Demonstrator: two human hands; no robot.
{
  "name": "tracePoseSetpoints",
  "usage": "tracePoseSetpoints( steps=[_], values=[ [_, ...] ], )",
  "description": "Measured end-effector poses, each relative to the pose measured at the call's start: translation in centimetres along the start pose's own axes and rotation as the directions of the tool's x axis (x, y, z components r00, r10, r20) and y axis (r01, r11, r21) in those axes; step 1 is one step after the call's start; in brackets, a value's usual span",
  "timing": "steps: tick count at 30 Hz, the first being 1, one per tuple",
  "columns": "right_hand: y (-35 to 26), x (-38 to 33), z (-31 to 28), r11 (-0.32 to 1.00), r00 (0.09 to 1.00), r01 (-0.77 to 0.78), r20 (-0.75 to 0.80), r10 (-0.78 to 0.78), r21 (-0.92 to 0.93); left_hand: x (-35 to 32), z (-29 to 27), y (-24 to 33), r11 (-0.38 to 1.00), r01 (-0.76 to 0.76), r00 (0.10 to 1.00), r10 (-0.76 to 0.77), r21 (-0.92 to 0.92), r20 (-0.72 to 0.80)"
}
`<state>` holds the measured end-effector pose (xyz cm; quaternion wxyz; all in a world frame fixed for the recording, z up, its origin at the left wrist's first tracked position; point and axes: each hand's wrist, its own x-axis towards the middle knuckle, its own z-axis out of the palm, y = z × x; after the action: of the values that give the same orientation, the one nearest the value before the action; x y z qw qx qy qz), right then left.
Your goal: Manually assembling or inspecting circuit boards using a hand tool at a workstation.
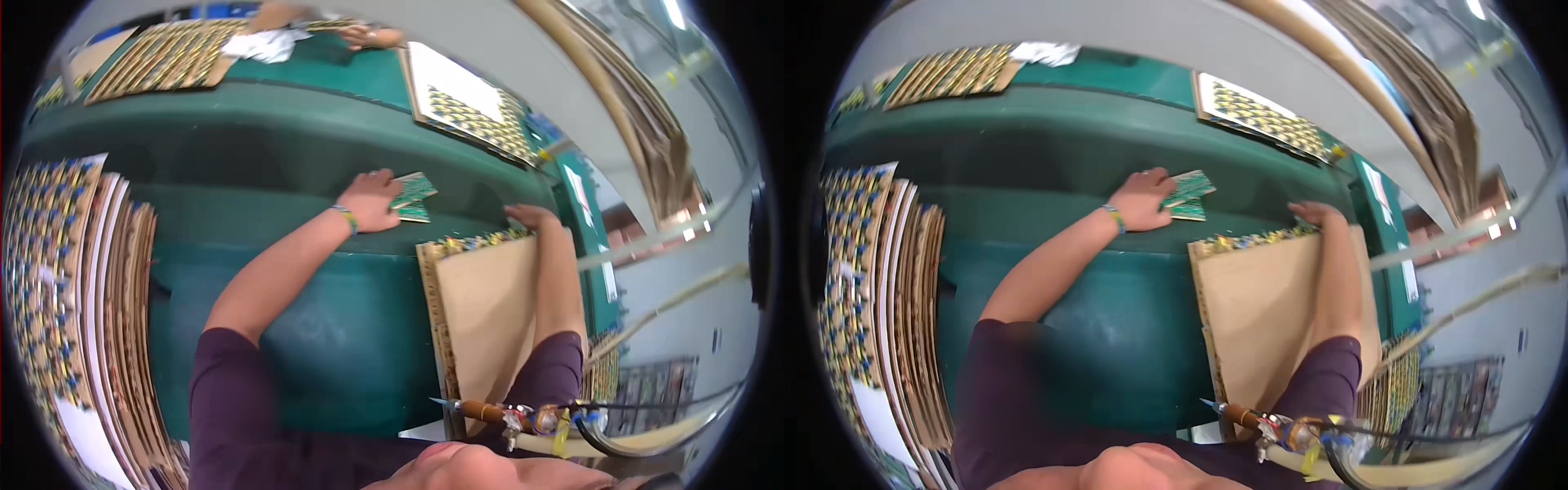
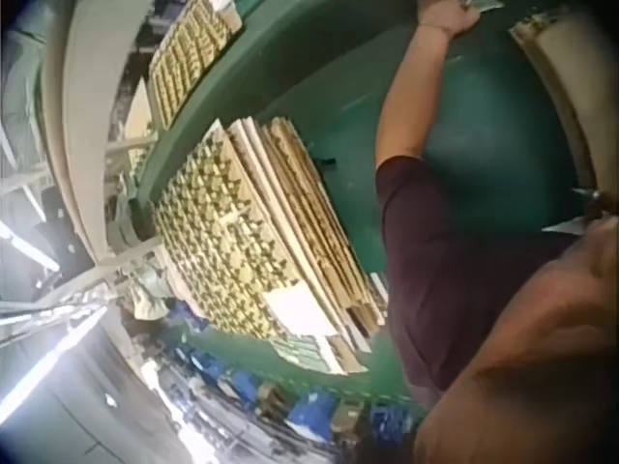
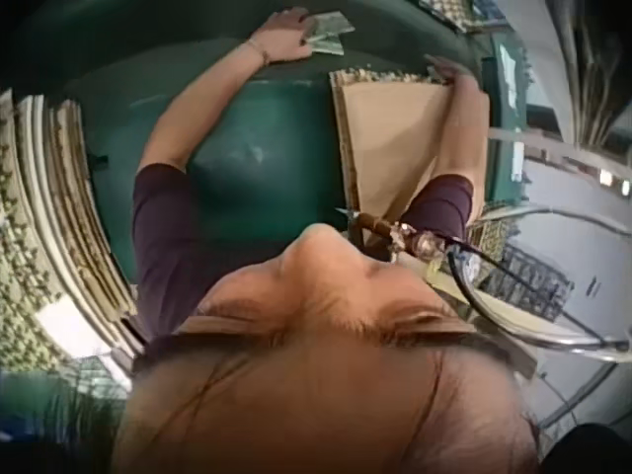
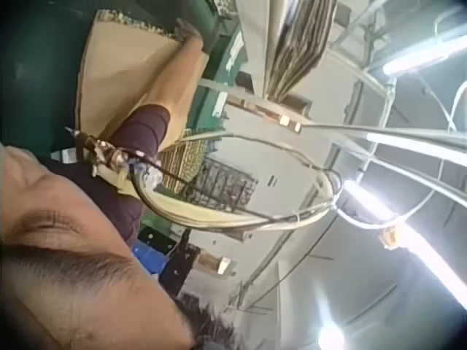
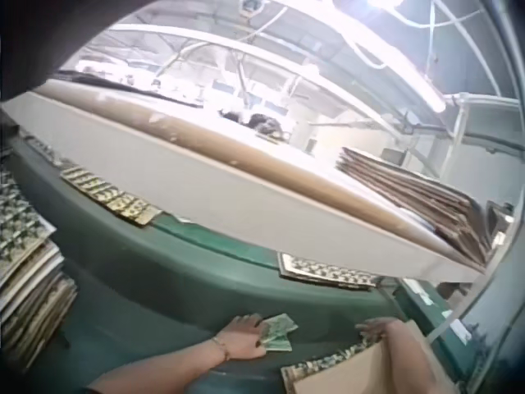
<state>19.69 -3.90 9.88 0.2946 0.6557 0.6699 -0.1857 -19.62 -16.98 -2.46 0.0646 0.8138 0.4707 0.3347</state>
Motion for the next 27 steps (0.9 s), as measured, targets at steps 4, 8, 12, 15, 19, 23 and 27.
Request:
tracePoseSetpoints(
  steps=[4, 8, 12, 15, 19, 23, 27],
  values=[
    [-0.7, 0.6, 0.8, 0.980, 0.994, -0.096, -0.070, 0.085, -0.177, 0.4, 0.3, 0.5, 1.000, 0.014, 0.998, -0.014, -0.010, -0.061],
    [-0.4, 1.8, 0.5, 0.959, 0.989, -0.141, -0.082, 0.124, -0.247, 0.4, 1.4, 0.3, 0.999, 0.011, 0.992, -0.016, -0.042, -0.125],
    [1.8, 4.0, 1.3, 0.963, 0.968, -0.177, -0.212, 0.133, -0.201, 0.6, 2.0, 0.6, 1.000, 0.010, 0.995, -0.012, -0.019, -0.100],
    [3.1, 4.4, 1.2, 0.974, 0.943, -0.158, -0.316, 0.101, -0.161, 1.1, 1.7, 1.8, 0.996, 0.008, 1.000, -0.009, 0.087, 0.011],
    [1.9, 3.9, 1.5, 0.983, 0.774, -0.085, -0.632, -0.038, -0.163, 3.4, 1.0, 3.3, 0.969, 0.056, 0.966, -0.113, 0.239, 0.232],
    [1.7, 3.2, -0.1, 0.995, 0.804, -0.037, -0.594, -0.025, -0.092, 3.7, 1.0, 3.2, 0.980, 0.091, 0.980, -0.119, 0.178, 0.156],
    [1.3, 3.5, 1.1, 0.979, 0.957, -0.161, -0.263, 0.124, -0.124, 2.1, 0.7, 3.3, 0.981, 0.138, 0.967, -0.163, 0.139, 0.194]
  ],
)
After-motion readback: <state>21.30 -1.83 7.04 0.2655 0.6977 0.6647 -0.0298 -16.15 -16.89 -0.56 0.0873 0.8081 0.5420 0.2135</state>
